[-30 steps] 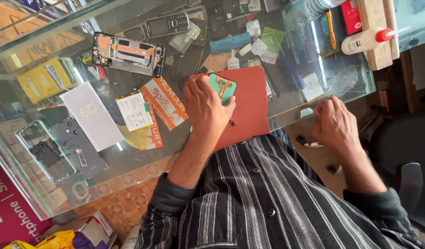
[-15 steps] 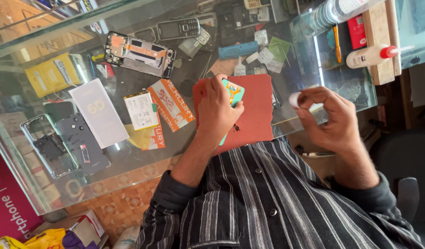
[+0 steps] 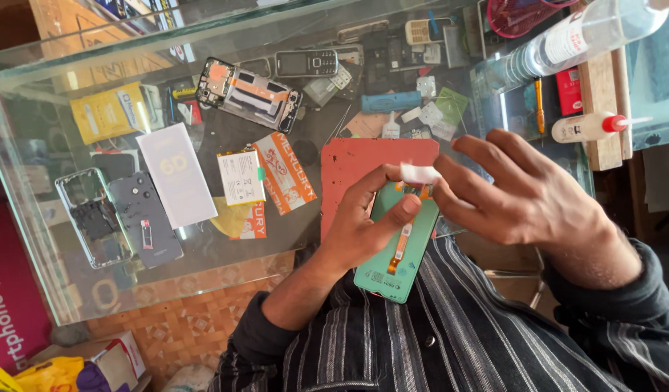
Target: The person works at a glass counter repairing a smartphone. They handle a green phone back housing, cut and apply white double-sided adhesive tape around its frame, then apply adhesive from a red and white glue tube along the edge of a phone display assembly and press the parts together, finishing by holding the assembled phone.
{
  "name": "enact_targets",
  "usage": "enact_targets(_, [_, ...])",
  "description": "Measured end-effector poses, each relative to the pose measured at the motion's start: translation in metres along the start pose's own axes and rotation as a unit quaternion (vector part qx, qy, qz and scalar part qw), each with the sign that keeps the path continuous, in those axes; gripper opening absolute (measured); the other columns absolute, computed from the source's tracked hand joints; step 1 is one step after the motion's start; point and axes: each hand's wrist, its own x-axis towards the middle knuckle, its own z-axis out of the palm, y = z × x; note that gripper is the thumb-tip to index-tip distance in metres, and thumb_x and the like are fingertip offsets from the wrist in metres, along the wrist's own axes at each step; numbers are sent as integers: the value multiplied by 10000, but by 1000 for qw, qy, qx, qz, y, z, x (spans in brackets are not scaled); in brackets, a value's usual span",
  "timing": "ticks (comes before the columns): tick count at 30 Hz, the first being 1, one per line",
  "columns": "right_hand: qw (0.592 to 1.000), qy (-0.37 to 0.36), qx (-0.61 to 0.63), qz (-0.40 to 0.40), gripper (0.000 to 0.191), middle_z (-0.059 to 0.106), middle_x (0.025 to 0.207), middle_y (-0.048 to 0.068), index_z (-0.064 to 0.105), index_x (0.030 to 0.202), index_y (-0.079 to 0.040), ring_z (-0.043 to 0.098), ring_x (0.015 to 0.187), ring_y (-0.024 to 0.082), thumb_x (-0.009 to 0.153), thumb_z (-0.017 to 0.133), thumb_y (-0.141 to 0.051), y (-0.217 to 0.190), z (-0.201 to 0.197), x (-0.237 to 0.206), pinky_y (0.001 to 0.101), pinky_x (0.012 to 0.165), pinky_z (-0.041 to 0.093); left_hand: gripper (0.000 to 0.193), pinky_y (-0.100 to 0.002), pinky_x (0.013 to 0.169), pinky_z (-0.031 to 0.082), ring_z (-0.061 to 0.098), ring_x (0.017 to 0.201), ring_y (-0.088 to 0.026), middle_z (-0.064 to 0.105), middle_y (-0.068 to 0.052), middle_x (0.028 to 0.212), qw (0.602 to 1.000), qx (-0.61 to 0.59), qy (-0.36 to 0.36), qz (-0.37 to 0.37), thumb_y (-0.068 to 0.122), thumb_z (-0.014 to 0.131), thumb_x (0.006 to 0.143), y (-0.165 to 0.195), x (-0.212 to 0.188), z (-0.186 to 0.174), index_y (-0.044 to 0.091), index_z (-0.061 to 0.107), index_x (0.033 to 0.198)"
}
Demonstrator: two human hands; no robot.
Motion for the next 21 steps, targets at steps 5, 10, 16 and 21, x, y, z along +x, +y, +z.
enact_targets(5, [999,-35,-17,-9,269,624,1201,103,707,1046,-71,643,1105,330,802,740,-180,-10,-3,-9,474,852,568,232,-247,747,551,657,853,-68,663,-11,965,997,67,22,17,269,660,1073,-2,3,0,50,599,1115])
enact_targets(10, [999,31,39,5,267,643,1152,98,741,1086,-39,668,1069,318,864,764,-186,-10,4,-26,460,831,572,166,-242,676,522,654,774,-58,669,-9,889,996,70,48,8,203,594,1095,8,3,4,42,617,1062])
enact_targets(16, [901,240,270,240,254,695,1118,127,726,1085,-23,708,1026,194,881,698,-171,-24,16,-35,355,827,590,142,-273,797,523,653,886,-106,683,-38,972,974,178,80,115,160,618,1098,28,0,8,27,637,1049])
enact_targets(21, [764,179,506,358,471,668,1199,174,677,1203,69,667,1053,184,905,805,-273,-43,22,-21,295,912,542,118,-283,809,536,679,904,-144,678,-56,1000,967,201,83,136,134,646,1084,38,-2,18,24,641,1042])
